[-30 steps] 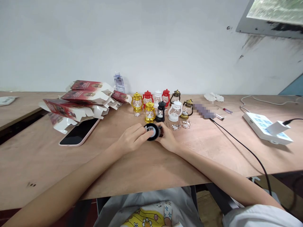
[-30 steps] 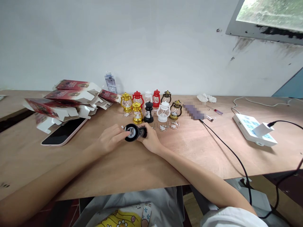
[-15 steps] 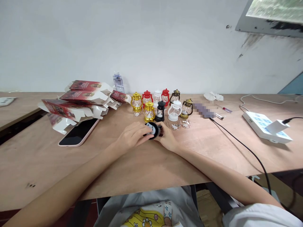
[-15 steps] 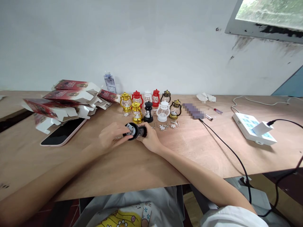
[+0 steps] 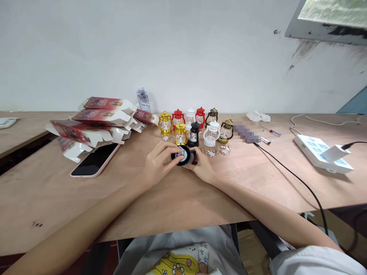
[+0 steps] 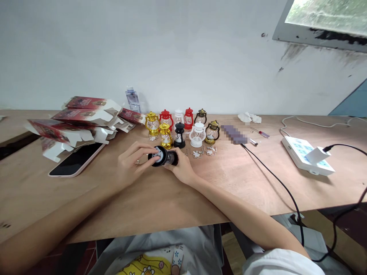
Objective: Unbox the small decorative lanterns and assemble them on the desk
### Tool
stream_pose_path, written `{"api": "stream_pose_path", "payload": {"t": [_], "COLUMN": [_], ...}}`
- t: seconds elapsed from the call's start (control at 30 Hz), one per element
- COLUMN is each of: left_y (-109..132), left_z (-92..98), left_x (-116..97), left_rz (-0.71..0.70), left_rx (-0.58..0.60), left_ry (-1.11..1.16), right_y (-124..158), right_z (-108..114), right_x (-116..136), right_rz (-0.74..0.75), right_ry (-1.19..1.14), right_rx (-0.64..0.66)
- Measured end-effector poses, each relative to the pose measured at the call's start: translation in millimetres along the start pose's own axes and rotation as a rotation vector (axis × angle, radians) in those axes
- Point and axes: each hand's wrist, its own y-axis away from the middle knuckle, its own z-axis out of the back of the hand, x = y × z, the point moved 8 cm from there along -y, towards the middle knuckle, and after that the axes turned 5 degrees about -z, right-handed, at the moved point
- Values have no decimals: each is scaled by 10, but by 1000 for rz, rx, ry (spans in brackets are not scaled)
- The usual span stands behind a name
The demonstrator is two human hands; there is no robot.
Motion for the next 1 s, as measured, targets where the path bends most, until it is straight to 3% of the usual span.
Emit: {"api": "stream_pose_path", "payload": {"t": [0.17, 0.53, 1.0], "left_y": [11, -17, -20], "left_z": [14, 39, 35], "left_x": [4, -214, -40], "left_rz": [17, -233, -3], "left_rx": [-43, 14, -35], "left_ry": [-16, -46, -74], "right_y": [6, 2, -4], "right_z": [5, 14, 45], "right_x": [32, 2, -8], "right_rz": [28, 10, -4], "right_ry": [24, -23, 22], "right_rx": [-10, -24, -56]}}
